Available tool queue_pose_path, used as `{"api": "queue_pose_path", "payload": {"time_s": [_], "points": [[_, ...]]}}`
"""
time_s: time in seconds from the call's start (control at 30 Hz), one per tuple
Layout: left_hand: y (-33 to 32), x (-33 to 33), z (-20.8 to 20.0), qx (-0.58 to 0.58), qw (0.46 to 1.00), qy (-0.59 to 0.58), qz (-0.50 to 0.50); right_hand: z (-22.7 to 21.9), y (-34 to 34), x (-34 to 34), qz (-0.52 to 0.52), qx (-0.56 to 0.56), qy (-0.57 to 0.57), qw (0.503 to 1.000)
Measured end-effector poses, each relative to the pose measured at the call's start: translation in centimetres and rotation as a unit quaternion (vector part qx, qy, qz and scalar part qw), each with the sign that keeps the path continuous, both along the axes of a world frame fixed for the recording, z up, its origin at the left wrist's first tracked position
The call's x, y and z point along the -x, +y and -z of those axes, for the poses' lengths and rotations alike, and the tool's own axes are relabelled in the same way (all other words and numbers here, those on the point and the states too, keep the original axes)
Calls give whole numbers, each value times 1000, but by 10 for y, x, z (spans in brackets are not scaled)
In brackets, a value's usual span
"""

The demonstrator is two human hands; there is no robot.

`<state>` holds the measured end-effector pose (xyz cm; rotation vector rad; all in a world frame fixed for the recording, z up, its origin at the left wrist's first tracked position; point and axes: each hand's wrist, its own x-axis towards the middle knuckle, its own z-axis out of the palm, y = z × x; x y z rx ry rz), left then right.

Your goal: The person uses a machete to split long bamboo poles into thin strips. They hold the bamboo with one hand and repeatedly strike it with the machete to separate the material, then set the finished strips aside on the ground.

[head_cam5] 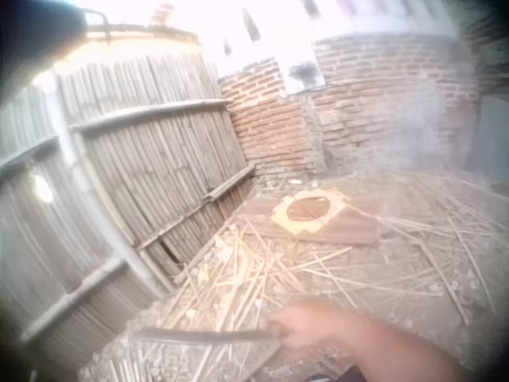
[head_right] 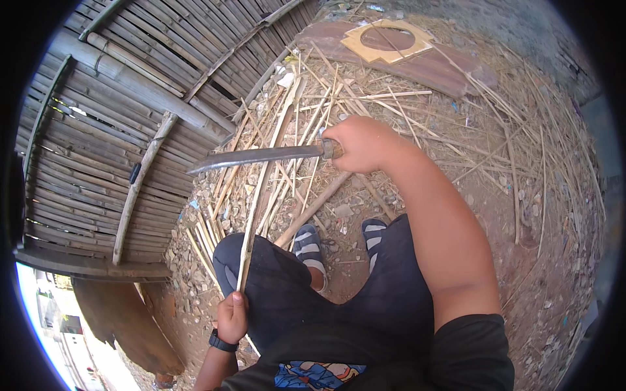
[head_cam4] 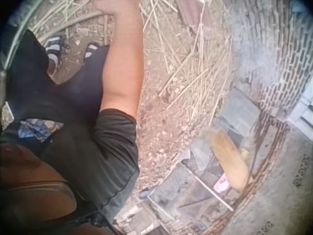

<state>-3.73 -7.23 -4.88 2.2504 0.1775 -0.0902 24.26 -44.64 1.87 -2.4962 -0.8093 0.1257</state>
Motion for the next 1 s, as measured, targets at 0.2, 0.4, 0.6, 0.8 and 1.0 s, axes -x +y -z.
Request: {"api": "queue_pose_path", "payload": {"time_s": [0.2, 0.4, 0.6, 0.8, 1.0], "points": [[-1, -1, -1, -19, 1000, -16, 3, -2, 23, 14, -78, 15, -18, 997], [-1, -6, -6, -23, 1000, 14, 4, 29, 1, -22, 34, -69, 64, 995], [10, -14, -19, 95, 984, 147, 12, -7, 34, 24, -123, -27, 137, 982], [10, -46, -59, 182, 956, 231, 13, -1, 47, 28, -162, -300, 418, 842], [-3, -113, -97, 221, 929, 286, 76, 1, 33, 25, -178, -526, 414, 722]]}}
